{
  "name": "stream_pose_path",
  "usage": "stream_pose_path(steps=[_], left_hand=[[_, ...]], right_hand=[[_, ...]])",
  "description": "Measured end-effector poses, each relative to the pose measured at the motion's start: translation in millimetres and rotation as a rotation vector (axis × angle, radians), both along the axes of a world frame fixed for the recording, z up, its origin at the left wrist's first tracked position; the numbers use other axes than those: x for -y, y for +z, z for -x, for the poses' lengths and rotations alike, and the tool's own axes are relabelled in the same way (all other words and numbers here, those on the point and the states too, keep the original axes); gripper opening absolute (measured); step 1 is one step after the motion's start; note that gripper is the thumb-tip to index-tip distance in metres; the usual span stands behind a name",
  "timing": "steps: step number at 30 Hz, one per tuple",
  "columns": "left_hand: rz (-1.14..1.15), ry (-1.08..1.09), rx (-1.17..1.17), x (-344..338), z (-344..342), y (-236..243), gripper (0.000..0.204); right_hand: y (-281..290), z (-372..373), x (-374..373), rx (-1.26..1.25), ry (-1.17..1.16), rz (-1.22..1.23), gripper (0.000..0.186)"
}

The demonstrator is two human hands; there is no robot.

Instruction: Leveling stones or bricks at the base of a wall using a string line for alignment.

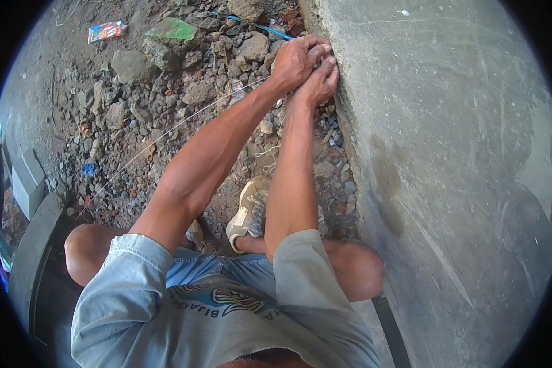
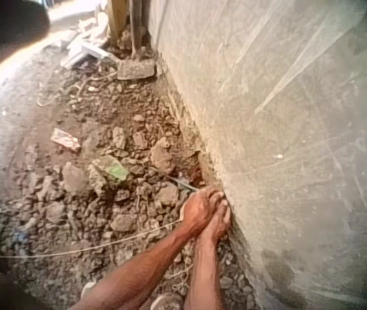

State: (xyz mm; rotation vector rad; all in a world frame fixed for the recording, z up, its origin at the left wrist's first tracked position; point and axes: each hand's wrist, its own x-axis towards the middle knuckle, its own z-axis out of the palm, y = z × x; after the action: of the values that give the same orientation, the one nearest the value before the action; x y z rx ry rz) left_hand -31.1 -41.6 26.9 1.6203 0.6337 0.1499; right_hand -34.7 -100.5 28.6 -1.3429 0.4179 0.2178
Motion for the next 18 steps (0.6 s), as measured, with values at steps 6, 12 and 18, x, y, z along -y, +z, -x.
stream_pose_path(steps=[6, 12, 18], left_hand=[[-0.014, 0.011, 0.030, 3, 3, 0, 0.027], [0.016, 0.058, 0.000, 2, 0, -1, 0.028], [0.001, 0.042, 0.044, 2, -1, -2, 0.028]], right_hand=[[-14, -3, 7, 0.086, -0.020, -0.071, 0.035], [-12, -6, 5, -0.022, -0.001, 0.002, 0.042], [-9, -3, 5, 0.041, 0.038, -0.004, 0.038]])
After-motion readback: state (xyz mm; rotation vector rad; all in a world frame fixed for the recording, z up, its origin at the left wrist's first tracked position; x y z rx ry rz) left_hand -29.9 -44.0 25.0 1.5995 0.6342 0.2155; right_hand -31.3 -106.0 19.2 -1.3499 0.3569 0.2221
